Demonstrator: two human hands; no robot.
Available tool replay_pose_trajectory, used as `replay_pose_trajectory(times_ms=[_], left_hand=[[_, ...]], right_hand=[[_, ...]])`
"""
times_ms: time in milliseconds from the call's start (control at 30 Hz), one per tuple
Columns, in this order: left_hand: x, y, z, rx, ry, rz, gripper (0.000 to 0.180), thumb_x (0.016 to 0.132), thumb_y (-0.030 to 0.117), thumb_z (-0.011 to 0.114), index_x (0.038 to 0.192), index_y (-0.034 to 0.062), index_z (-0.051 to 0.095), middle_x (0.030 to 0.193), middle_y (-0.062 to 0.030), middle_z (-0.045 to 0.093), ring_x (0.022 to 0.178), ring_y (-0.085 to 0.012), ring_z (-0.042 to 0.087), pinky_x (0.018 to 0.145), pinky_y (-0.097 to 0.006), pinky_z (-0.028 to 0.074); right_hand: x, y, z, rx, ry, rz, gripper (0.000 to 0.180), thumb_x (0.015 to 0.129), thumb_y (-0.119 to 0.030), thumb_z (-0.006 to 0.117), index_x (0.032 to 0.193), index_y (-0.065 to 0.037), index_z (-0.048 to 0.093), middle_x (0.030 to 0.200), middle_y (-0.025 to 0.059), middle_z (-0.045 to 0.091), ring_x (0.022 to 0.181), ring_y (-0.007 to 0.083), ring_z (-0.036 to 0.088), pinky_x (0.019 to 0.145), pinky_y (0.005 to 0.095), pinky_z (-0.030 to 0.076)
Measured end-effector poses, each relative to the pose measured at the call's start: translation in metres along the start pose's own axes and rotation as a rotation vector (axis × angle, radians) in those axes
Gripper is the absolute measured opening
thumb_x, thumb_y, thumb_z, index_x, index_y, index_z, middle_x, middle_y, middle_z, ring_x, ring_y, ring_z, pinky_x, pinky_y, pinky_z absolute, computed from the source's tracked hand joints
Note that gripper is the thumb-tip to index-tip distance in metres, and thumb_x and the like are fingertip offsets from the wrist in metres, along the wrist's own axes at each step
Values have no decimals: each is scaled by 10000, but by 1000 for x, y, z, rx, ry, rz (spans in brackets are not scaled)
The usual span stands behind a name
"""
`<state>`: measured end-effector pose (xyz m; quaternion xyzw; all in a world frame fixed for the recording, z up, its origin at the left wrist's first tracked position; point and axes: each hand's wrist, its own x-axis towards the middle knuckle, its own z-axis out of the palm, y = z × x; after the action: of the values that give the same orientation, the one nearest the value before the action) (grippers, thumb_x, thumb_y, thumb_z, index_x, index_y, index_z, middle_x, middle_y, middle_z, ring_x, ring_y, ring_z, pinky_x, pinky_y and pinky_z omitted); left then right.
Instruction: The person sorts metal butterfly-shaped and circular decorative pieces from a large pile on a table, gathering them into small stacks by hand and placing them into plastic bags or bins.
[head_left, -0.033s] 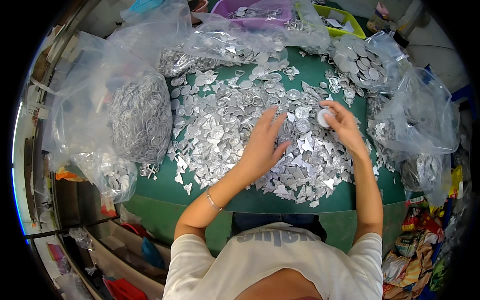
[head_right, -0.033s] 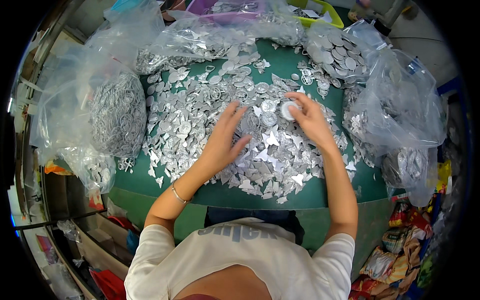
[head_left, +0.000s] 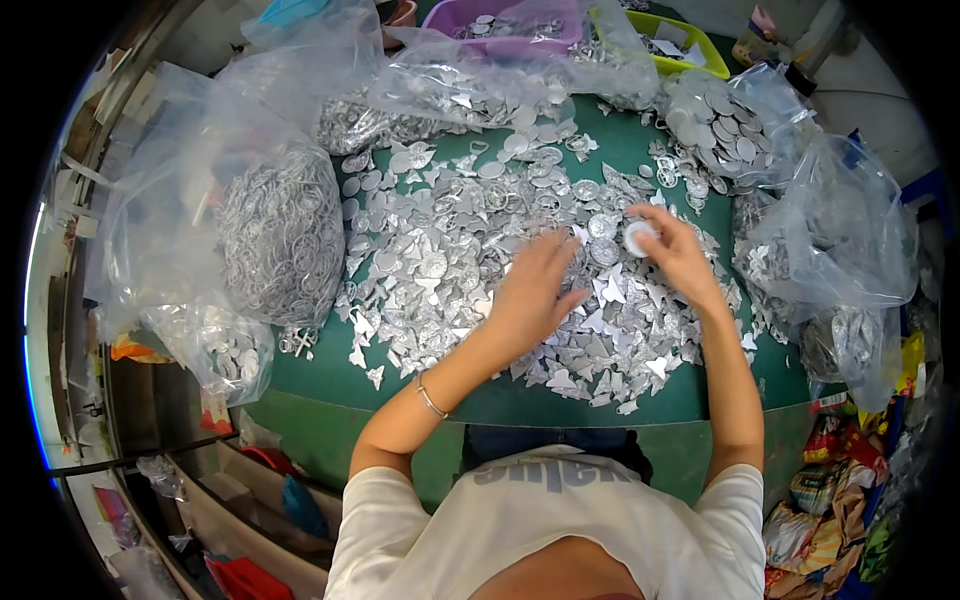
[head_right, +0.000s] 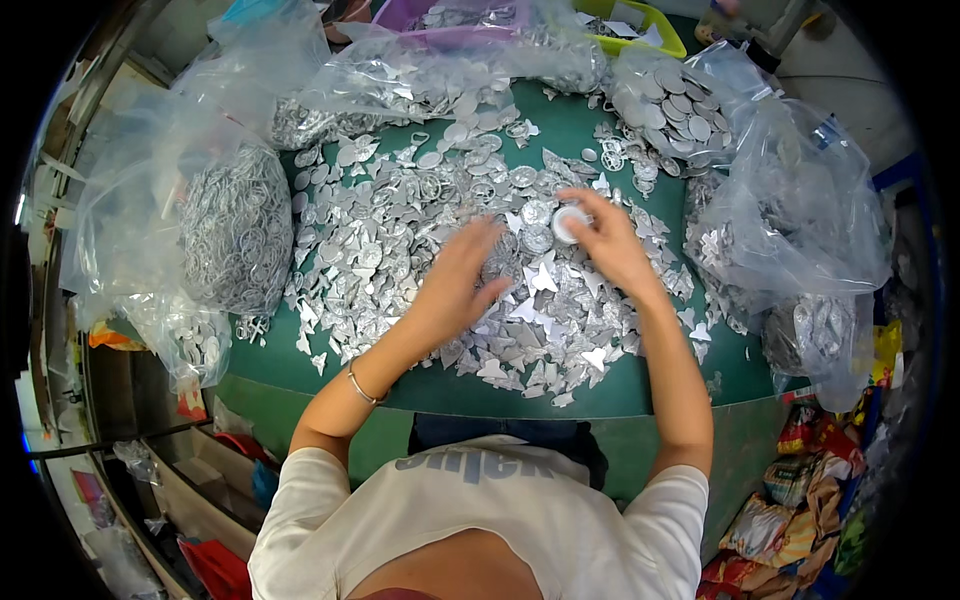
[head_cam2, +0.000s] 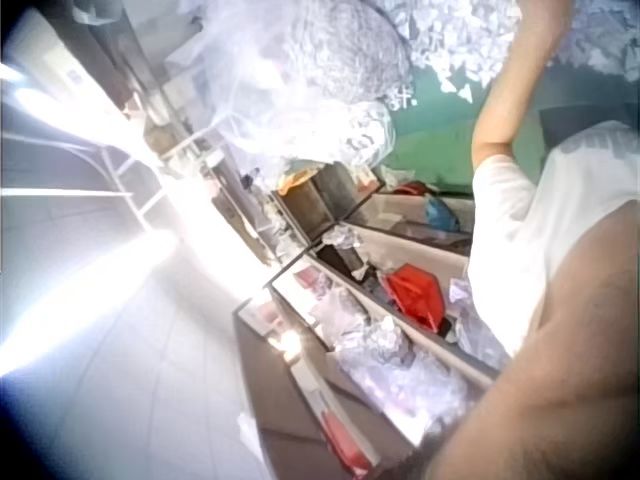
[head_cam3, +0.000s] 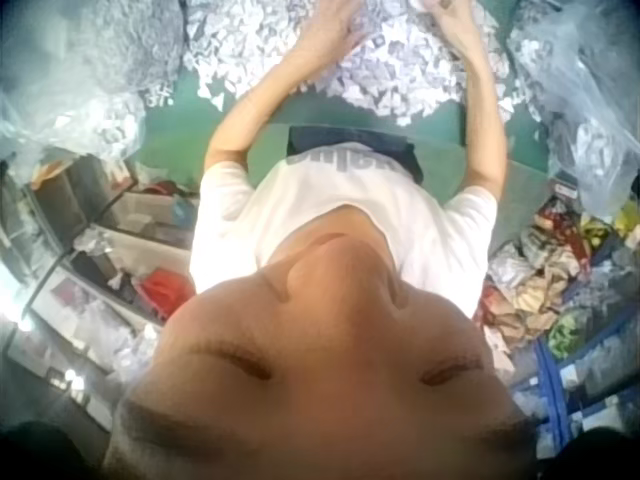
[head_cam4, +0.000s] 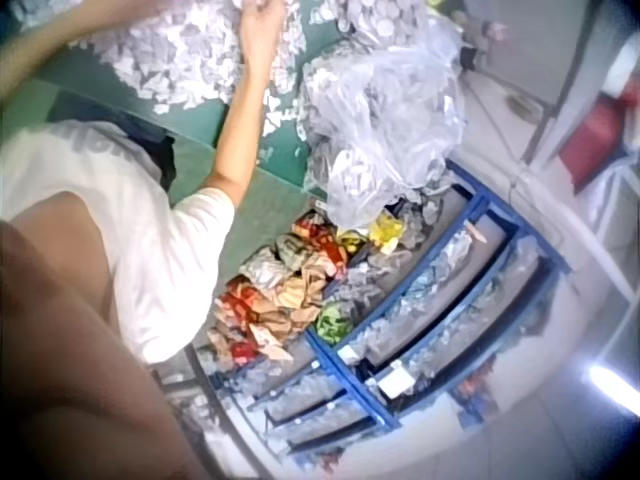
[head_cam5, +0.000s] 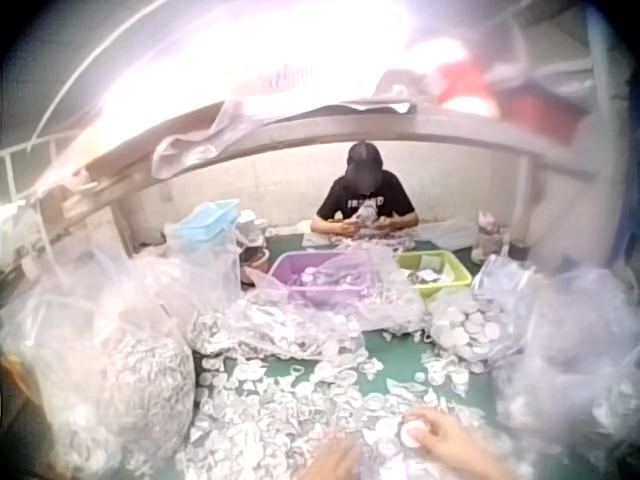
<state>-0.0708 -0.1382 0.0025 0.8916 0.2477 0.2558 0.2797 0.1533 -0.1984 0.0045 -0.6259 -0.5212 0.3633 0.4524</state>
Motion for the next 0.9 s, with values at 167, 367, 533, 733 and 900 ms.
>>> replay_pose_trajectory(times_ms=[167, 367, 533, 733, 900], left_hand=[[-22, 2, 17, 134, -54, 109, 404, 699, -43, 580, 1092, 41, 534, 1219, -187, 437, 1187, -388, 365, 964, -436, 347], [-52, 3, 2, 2, -25, 167, 326, 655, -86, 564, 953, 44, 586, 1102, -140, 517, 1136, -366, 431, 952, -465, 356], [-60, 9, 4, -37, 58, 58, 307, 660, -89, 562, 933, 49, 585, 1110, -123, 529, 1132, -330, 451, 948, -491, 350], [-59, 19, 12, -86, 54, 95, 284, 690, -75, 567, 950, 39, 580, 1103, -120, 537, 1104, -313, 469, 947, -438, 353], [-51, 20, 14, -151, 109, 41, 296, 711, -34, 596, 996, 41, 569, 1062, -106, 537, 965, -294, 506, 817, -398, 387]], right_hand=[[-1, -5, 36, -686, 41, -175, 285, 782, -86, 596, 1044, -7, 518, 940, 174, 558, 807, 346, 557, 714, 380, 436], [-4, -10, 41, -420, 49, -182, 290, 723, -47, 644, 981, -1, 520, 944, 165, 520, 874, 340, 534, 760, 378, 425], [-8, -12, 37, -379, 12, -55, 309, 685, -42, 677, 961, 6, 547, 878, 122, 546, 799, 259, 547, 722, 328, 433], [-17, -1, 8, -186, 96, 93, 203, 712, -17, 645, 901, -3, 574, 757, 17, 520, 665, 95, 471, 612, 233, 400], [-35, 18, -9, -24, 255, 45, 236, 751, -7, 607, 985, 3, 581, 773, 13, 499, 654, 76, 438, 598, 220, 382]])
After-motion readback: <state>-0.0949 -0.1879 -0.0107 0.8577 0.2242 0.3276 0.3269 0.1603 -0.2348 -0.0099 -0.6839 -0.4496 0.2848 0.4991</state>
